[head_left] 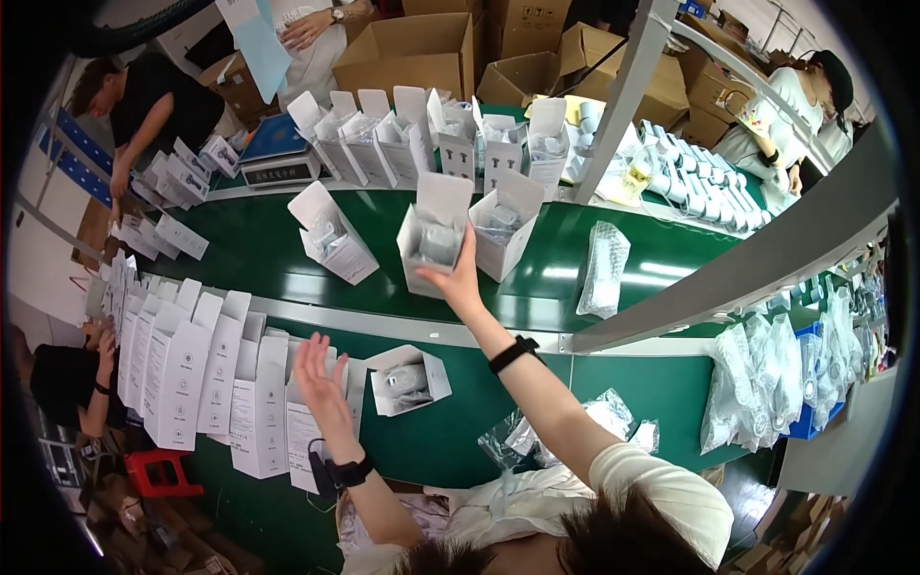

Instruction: The person packages handheld devices by hand, placing a bubble-wrapped object and a small plastic bag of accessories into a white cardboard box. They then set the box on the assembly line and repeat the process for the next item.

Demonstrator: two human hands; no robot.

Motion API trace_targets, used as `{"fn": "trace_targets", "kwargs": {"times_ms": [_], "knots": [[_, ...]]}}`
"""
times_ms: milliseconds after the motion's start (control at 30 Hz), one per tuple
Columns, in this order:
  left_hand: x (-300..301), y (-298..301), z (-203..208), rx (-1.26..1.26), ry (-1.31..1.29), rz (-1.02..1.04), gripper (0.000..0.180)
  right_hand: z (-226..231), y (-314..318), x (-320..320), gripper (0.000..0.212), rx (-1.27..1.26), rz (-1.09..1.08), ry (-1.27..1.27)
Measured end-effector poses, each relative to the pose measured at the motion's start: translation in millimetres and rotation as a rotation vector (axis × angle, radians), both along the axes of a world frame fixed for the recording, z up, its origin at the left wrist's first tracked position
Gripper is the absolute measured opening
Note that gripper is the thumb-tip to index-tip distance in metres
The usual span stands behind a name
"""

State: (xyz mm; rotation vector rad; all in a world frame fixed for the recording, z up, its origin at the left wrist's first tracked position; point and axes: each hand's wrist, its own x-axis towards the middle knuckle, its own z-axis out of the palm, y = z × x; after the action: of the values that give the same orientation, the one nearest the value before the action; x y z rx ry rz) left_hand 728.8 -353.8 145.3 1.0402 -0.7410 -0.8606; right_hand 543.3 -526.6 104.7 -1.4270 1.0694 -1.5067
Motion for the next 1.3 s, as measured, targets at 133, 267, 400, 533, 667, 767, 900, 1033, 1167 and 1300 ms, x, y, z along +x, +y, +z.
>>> {"fn": "trace_targets", "kwargs": {"times_ms": [133,267,400,533,667,767,900,1033,1167,1300], "knots": [[-27,39,-41,0.108,-0.336,-0.175,0.069,-31,-29,22,0.107,0.052,-0.008,0.143],[-39,46,-93,0.326,-0.403,-0.270,0.078,-35,-8,18,0.095,0.063,-0.036,0.184],[-62,31,-106,0.521,-0.215,-0.347,0.071,-8,73,-29,0.043,-0.039,-0.004,0.080],[-113,-9,-93,0.388,-0.257,-0.554,0.057,8,177,-130,0.022,-0.346,-0.037,0.230],[-194,-84,-83,0.217,-0.051,-0.582,0.073,-12,213,-233,0.008,0.125,-0.574,0.200],[-220,-130,-90,0.040,-0.334,-0.435,0.083,-20,149,-292,0.013,0.275,-0.683,0.216],[-228,-146,-109,0.060,-0.516,-0.238,0.083,-28,18,-281,0.056,0.399,-0.392,0.592],[-238,-111,-96,0.102,-0.788,-0.117,0.076,-67,-47,-277,0.079,0.462,-0.159,0.816],[-164,-26,-45,0.238,-0.676,-0.193,0.063,-79,-36,-251,0.078,0.446,-0.151,0.785],[-58,37,6,0.256,-1.403,0.264,0.065,-138,-19,-375,0.066,0.561,-0.279,0.236]]}}
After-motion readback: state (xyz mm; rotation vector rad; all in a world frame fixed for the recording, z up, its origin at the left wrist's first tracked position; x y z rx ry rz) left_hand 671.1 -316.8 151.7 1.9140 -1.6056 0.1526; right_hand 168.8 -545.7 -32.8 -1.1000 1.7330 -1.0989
